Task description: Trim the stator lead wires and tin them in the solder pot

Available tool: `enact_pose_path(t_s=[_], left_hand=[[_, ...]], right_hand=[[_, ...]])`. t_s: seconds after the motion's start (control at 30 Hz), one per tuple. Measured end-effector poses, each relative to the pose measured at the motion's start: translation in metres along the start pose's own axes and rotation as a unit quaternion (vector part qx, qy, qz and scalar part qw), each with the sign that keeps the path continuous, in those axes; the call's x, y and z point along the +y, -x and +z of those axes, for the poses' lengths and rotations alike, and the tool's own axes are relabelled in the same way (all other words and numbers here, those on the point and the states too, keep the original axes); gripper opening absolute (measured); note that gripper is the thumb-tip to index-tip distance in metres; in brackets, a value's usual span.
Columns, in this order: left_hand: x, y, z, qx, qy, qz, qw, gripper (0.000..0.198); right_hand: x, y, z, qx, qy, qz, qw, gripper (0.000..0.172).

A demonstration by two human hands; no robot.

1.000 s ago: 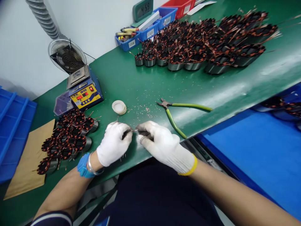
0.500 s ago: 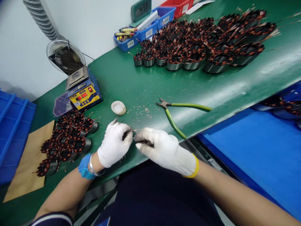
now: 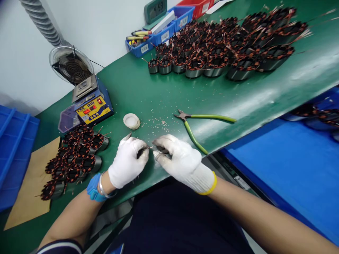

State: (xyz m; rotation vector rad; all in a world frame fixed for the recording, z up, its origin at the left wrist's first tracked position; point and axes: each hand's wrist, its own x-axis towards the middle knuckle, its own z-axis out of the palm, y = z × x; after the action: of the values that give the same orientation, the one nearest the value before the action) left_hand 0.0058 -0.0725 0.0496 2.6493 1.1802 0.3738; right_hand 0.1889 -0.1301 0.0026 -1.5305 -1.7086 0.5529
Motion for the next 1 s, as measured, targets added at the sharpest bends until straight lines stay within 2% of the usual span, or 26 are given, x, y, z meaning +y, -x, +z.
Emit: enact_pose_path(t_s=[0.17,0.27,0.33,0.47,0.57,0.63,0.7,0.73,0.77,0.8,0.83,0.9,0.97,1.0], left_hand=[[-0.002,0.001,0.003,0.02,0.01,0.005,1.0,0.012],[-0.001,0.001,0.002,0.018,0.011,0.004,1.0,0.013],[0.0,0.001,0.001,0.015,0.01,0.002,1.0,0.013],[-0.001,0.001,0.002,0.013,0.008,-0.001,1.0,0.013],[-0.002,0.0,0.003,0.012,-0.005,0.006,1.0,0.013],[-0.002,0.0,0.003,0.012,-0.013,0.016,1.0,0.014],[-0.002,-0.001,0.002,0.008,-0.02,0.026,0.999,0.015],[-0.002,-0.001,0.002,0.005,-0.023,0.03,0.999,0.016],[-0.001,-0.001,0.001,0.001,-0.025,0.031,0.999,0.015],[-0.001,-0.001,0.001,-0.001,-0.026,0.031,0.999,0.015],[-0.001,-0.001,0.001,-0.001,-0.025,0.03,0.999,0.015],[-0.001,-0.001,0.001,0.002,-0.02,0.025,0.999,0.014],[-0.001,-0.001,0.002,0.005,-0.013,0.024,1.0,0.013],[-0.001,-0.001,0.002,0.006,-0.01,0.024,1.0,0.013]], right_hand=[[-0.003,0.003,-0.003,-0.035,0.011,0.01,0.999,0.022],[-0.004,0.007,-0.006,-0.067,0.017,-0.014,0.998,0.022],[-0.002,0.007,-0.008,-0.07,0.023,-0.054,0.996,0.021],[0.006,-0.002,-0.012,-0.009,0.126,-0.163,0.979,0.028],[0.008,-0.013,-0.014,-0.032,0.172,-0.244,0.954,0.031],[0.004,-0.019,-0.013,-0.062,0.145,-0.207,0.966,0.029],[-0.004,-0.025,-0.011,-0.113,0.052,-0.074,0.989,0.024],[-0.007,-0.027,-0.011,-0.158,-0.015,0.011,0.987,0.022],[-0.01,-0.029,-0.011,-0.204,-0.075,0.085,0.972,0.021],[-0.013,-0.031,-0.011,-0.238,-0.11,0.131,0.956,0.021],[-0.013,-0.032,-0.013,-0.255,-0.114,0.147,0.949,0.021],[-0.011,-0.03,-0.016,-0.22,-0.055,0.115,0.967,0.015],[-0.004,-0.027,-0.02,-0.151,0.052,0.005,0.987,0.02],[-0.001,-0.025,-0.021,-0.125,0.102,-0.064,0.985,0.024]])
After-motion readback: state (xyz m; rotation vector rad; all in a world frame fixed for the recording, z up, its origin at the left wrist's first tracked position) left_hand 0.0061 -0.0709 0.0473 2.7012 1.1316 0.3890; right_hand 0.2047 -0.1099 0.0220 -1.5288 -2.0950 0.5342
